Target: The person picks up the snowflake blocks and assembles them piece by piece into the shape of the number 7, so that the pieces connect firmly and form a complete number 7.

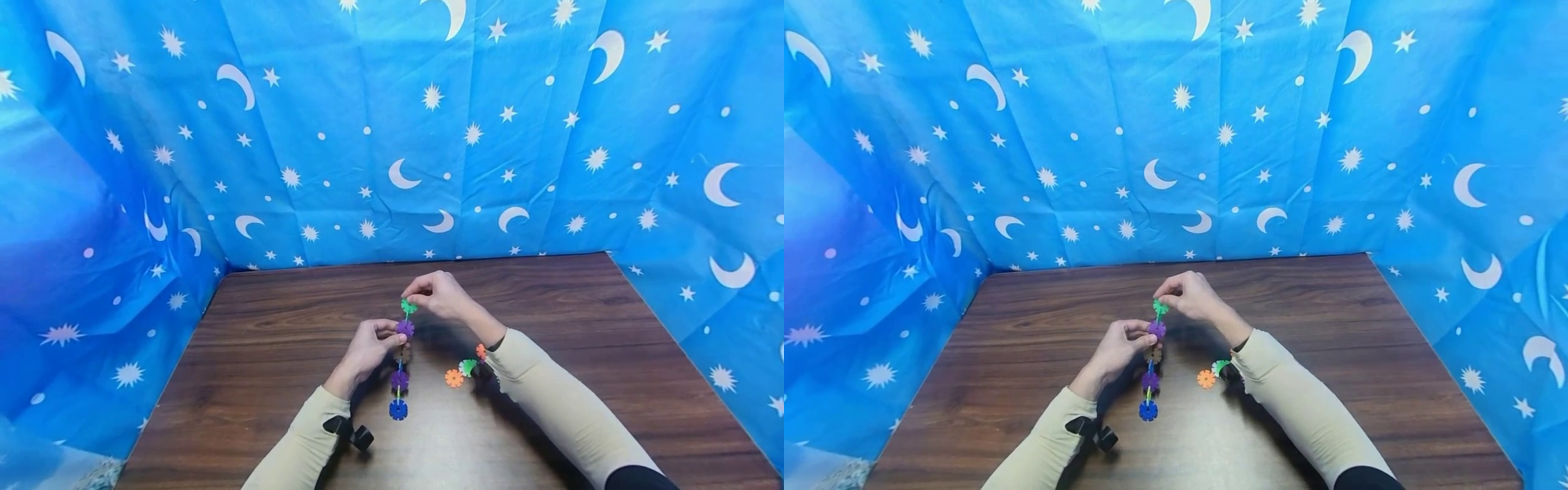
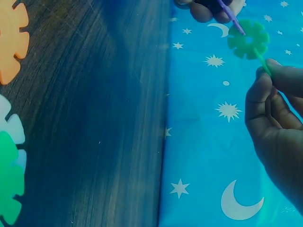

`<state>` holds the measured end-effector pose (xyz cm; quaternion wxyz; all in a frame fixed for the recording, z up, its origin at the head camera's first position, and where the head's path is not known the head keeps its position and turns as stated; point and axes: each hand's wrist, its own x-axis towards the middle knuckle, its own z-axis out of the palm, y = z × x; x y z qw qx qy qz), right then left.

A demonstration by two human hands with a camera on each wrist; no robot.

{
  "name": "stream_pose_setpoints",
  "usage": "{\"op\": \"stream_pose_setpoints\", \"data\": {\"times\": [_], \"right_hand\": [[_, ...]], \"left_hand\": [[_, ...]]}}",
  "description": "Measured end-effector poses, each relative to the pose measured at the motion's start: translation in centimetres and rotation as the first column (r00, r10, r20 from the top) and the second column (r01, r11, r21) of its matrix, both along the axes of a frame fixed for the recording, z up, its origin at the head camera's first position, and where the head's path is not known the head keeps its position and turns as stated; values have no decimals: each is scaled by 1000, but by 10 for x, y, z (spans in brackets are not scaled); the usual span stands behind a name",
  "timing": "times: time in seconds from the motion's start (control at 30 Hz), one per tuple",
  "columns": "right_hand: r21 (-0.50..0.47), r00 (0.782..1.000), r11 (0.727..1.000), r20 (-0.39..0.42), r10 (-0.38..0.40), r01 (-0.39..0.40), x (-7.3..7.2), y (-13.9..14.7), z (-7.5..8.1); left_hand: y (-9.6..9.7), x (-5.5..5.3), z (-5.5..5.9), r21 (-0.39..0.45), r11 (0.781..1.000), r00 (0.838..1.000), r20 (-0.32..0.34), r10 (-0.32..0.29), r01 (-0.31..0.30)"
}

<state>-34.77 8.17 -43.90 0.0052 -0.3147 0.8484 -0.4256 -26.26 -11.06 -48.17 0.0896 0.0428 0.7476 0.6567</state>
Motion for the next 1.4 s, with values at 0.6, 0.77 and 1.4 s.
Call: {"op": "stream_pose_setpoints", "data": {"times": [0.6, 0.77, 1.4], "right_hand": [[-12, 1000, 1000, 6, 13, -13, -3, 11, 8], [-7, 1000, 1000, -4, -7, 7, -2, 20, 10], [118, 1000, 993, -26, -8, 11, 15, 63, -1]], "left_hand": [[0, -2, -1, 23, 999, 1000, 8, -25, 24], [0, -1, -1, 16, 1000, 1000, 13, -12, 12], [-4, 1, 0, 16, 999, 999, 7, 36, -37]]}}
